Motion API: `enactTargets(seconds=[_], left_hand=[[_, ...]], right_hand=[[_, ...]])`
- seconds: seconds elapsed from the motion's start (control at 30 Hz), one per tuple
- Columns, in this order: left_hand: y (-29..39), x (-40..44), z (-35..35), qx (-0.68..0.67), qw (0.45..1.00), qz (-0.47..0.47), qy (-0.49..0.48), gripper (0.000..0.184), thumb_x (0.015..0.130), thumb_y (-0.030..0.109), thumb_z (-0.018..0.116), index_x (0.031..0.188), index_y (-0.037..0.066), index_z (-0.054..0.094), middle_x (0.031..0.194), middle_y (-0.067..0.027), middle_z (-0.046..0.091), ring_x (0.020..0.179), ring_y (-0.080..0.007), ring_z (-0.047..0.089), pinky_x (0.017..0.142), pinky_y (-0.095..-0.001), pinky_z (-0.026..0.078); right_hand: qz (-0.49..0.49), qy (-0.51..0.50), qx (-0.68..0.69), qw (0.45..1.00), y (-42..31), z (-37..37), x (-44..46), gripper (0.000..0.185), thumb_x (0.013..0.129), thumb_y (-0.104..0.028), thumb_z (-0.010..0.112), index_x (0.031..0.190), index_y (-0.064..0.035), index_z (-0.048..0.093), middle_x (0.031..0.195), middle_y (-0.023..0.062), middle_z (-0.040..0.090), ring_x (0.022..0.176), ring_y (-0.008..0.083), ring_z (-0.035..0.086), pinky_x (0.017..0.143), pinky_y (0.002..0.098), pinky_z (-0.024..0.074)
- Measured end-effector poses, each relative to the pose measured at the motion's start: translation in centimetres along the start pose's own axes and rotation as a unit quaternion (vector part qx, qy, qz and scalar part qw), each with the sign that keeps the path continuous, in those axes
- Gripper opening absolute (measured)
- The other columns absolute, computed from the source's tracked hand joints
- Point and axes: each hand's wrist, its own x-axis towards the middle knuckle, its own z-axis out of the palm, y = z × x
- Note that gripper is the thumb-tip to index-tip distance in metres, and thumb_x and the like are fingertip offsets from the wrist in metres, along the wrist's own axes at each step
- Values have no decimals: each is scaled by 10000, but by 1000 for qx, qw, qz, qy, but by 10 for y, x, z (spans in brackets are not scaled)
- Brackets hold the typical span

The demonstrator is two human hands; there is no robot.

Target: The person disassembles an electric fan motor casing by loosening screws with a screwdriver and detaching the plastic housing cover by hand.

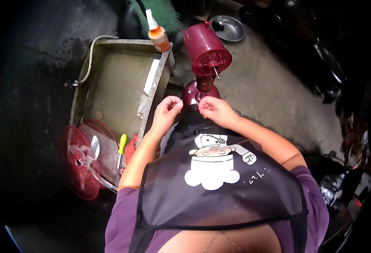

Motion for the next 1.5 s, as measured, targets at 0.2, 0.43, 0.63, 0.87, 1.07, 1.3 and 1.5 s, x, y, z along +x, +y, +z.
enactTargets(seconds=[0.2, 0.43, 0.63, 0.87, 1.07, 1.3, 1.5], left_hand=[[2, -39, 15, -81, 996, -26, 6, 67, 957, 86, 635, 990, 37, 605, 875, 19, 615, 784, -57, 556, 733, -213, 463], [-5, -45, -14, -58, 996, -62, 12, 49, 927, 23, 648, 969, 12, 626, 862, -12, 665, 804, -70, 613, 752, -213, 490], [-4, -51, -43, -9, 999, -31, -31, 67, 916, 39, 677, 960, 29, 628, 846, -19, 661, 759, -74, 615, 675, -200, 473], [-5, -59, -66, -91, 993, -72, 13, 64, 928, -1, 642, 973, 16, 600, 845, -17, 641, 770, -87, 612, 712, -209, 480], [-14, -73, -89, -116, 989, -62, 71, 72, 928, 0, 636, 984, 14, 594, 877, -19, 631, 776, -95, 616, 743, -232, 510], [-42, -67, -101, -82, 985, -97, 116, 67, 942, 6, 621, 996, 27, 587, 853, -15, 622, 783, -90, 605, 768, -236, 510], [3, -14, -72, -36, 997, -22, -61, 124, 883, -33, 655, 974, 28, 598, 1023, -88, 628, 968, -156, 611, 863, -293, 500]], right_hand=[[8, -107, 21, 994, -22, 38, 11, 92, 954, -33, 590, 1036, -11, 553, 925, 37, 628, 823, 106, 646, 722, 247, 524], [47, -52, 14, 997, -18, 68, 19, 97, 924, -57, 643, 956, -6, 566, 845, 67, 677, 756, 118, 676, 664, 259, 538], [44, -54, -13, 998, -4, 93, 25, 98, 898, -47, 668, 906, -20, 575, 793, 62, 692, 765, 109, 660, 702, 258, 522], [130, -71, 118, 982, -19, 123, 44, 99, 919, -46, 644, 950, -9, 558, 835, 59, 655, 794, 112, 653, 706, 248, 517], [104, -105, 131, 980, -8, 144, 61, 85, 912, -55, 648, 957, -14, 590, 858, 59, 668, 777, 110, 650, 704, 257, 518], [18, -118, -108, 987, -22, 83, 54, 91, 859, -64, 661, 943, -34, 678, 911, 66, 661, 805, 156, 640, 705, 285, 509], [195, 57, -163, 965, 36, 0, -11, 156, 851, 32, 596, 961, -39, 681, 883, 54, 650, 809, 128, 616, 723, 269, 490]])
